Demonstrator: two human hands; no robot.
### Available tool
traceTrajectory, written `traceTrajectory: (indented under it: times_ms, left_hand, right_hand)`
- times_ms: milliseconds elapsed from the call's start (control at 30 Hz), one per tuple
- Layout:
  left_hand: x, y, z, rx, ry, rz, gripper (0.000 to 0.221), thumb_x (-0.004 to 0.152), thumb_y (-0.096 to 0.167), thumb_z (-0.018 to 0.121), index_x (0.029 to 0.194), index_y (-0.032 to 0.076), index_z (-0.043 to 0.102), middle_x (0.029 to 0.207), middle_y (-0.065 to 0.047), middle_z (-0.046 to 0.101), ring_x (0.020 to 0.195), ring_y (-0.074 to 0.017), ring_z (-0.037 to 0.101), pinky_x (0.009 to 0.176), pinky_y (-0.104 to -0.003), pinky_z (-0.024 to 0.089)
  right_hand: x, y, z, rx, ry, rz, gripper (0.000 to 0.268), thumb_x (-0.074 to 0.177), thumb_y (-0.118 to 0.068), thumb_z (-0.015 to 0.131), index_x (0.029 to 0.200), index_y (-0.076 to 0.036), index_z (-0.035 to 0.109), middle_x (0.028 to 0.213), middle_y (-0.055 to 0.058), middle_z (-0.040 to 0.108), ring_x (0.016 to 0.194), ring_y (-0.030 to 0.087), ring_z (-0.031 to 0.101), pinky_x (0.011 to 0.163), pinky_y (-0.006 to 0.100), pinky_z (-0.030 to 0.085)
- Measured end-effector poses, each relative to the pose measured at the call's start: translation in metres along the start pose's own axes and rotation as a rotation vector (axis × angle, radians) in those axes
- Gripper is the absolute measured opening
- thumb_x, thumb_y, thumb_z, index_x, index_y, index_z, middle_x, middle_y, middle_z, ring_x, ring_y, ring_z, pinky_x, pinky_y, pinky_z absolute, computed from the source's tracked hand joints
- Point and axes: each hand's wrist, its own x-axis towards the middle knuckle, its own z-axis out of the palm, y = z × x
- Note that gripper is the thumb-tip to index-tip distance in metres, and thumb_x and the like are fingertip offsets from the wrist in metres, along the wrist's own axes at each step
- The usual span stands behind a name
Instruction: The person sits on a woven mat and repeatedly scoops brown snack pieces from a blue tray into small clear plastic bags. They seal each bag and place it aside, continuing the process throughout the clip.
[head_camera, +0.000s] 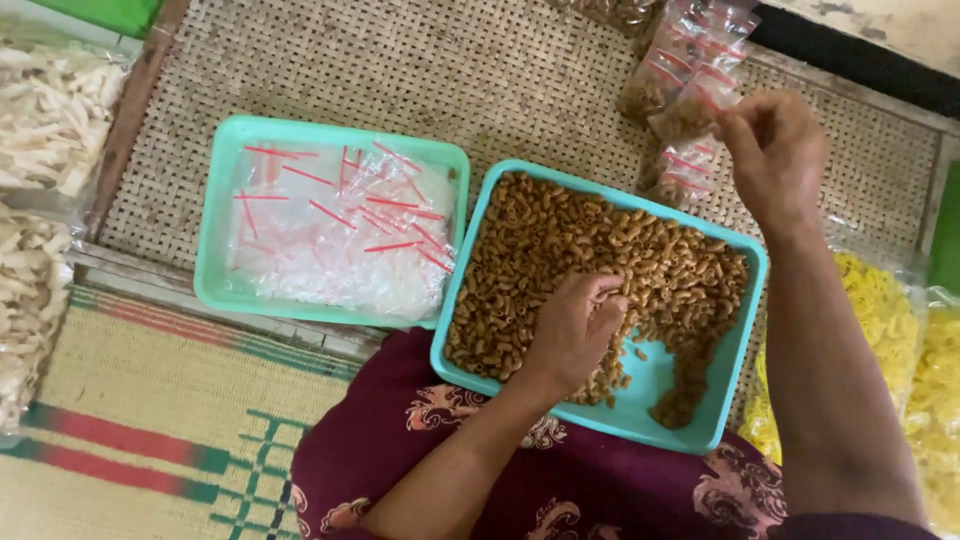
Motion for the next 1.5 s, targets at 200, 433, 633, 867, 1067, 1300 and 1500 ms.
traceTrajectory:
  times_ms: [200, 433, 633, 867, 1067, 1300, 1500]
  left_hand:
    - [0.000, 0.014, -0.006, 0.045, -0.046, -0.108, 0.044, 0.101, 0.038, 0.046, 0.126, 0.006, 0.065, 0.123, -0.015, 0.062, 0.114, -0.0311, 0.061, 0.091, -0.045, 0.048]
    - [0.001, 0.017, -0.005, 0.047, -0.105, -0.135, 0.045, 0.102, 0.034, 0.045, 0.130, 0.005, 0.064, 0.128, -0.014, 0.061, 0.121, -0.0290, 0.058, 0.100, -0.044, 0.046]
    - [0.000, 0.026, -0.007, 0.060, -0.137, -0.156, 0.046, 0.103, 0.033, 0.045, 0.134, 0.002, 0.061, 0.130, -0.017, 0.060, 0.120, -0.0304, 0.059, 0.099, -0.046, 0.047]
    - [0.001, 0.016, -0.004, 0.082, -0.126, -0.093, 0.046, 0.102, 0.033, 0.045, 0.130, 0.001, 0.062, 0.127, -0.018, 0.062, 0.116, -0.0312, 0.061, 0.095, -0.045, 0.048]
    - [0.000, 0.019, -0.009, 0.063, -0.111, -0.116, 0.043, 0.100, 0.031, 0.046, 0.130, 0.006, 0.064, 0.128, -0.015, 0.060, 0.117, -0.0298, 0.060, 0.096, -0.045, 0.047]
    - [0.005, 0.001, -0.005, 0.140, 0.024, 0.123, 0.032, 0.100, 0.016, 0.055, 0.126, 0.001, 0.065, 0.128, -0.020, 0.067, 0.118, -0.0306, 0.065, 0.108, -0.044, 0.049]
    - [0.019, -0.017, -0.018, 0.184, 0.083, 0.139, 0.029, 0.100, 0.017, 0.056, 0.127, 0.012, 0.066, 0.113, -0.015, 0.067, 0.111, -0.0343, 0.070, 0.094, -0.047, 0.058]
  right_hand:
    - [0.070, 0.028, 0.065, -0.071, -0.097, -0.010, 0.014, 0.109, -0.010, 0.070, 0.098, -0.014, 0.064, 0.092, 0.004, 0.070, 0.078, 0.014, 0.067, 0.064, 0.029, 0.058]
    - [0.091, 0.037, 0.102, -0.242, -0.195, 0.120, 0.012, 0.113, -0.025, 0.063, 0.113, -0.013, 0.060, 0.086, 0.008, 0.068, 0.062, 0.018, 0.062, 0.044, 0.032, 0.051]
    - [0.100, 0.062, 0.106, -0.660, -0.099, -0.034, 0.020, 0.107, -0.025, 0.071, 0.089, -0.017, 0.073, 0.082, 0.004, 0.068, 0.065, 0.020, 0.061, 0.048, 0.034, 0.052]
    - [0.087, 0.059, 0.092, -0.505, -0.044, -0.076, 0.011, 0.106, -0.033, 0.075, 0.107, -0.022, 0.076, 0.121, 0.010, 0.067, 0.085, 0.025, 0.063, 0.061, 0.040, 0.052]
    - [0.042, 0.046, 0.067, -0.289, 0.118, -0.430, 0.006, 0.109, -0.010, 0.078, 0.110, -0.010, 0.072, 0.118, 0.019, 0.064, 0.077, 0.026, 0.067, 0.053, 0.035, 0.055]
    - [-0.116, -0.019, 0.013, -0.006, -0.151, -0.184, 0.010, 0.111, -0.016, 0.058, 0.105, -0.010, 0.064, 0.114, 0.015, 0.067, 0.074, 0.019, 0.065, 0.055, 0.034, 0.058]
    - [-0.235, 0.021, 0.028, 0.136, 0.036, -0.125, 0.021, 0.093, -0.004, 0.077, 0.113, -0.010, 0.079, 0.094, 0.018, 0.071, 0.077, 0.037, 0.071, 0.067, 0.045, 0.056]
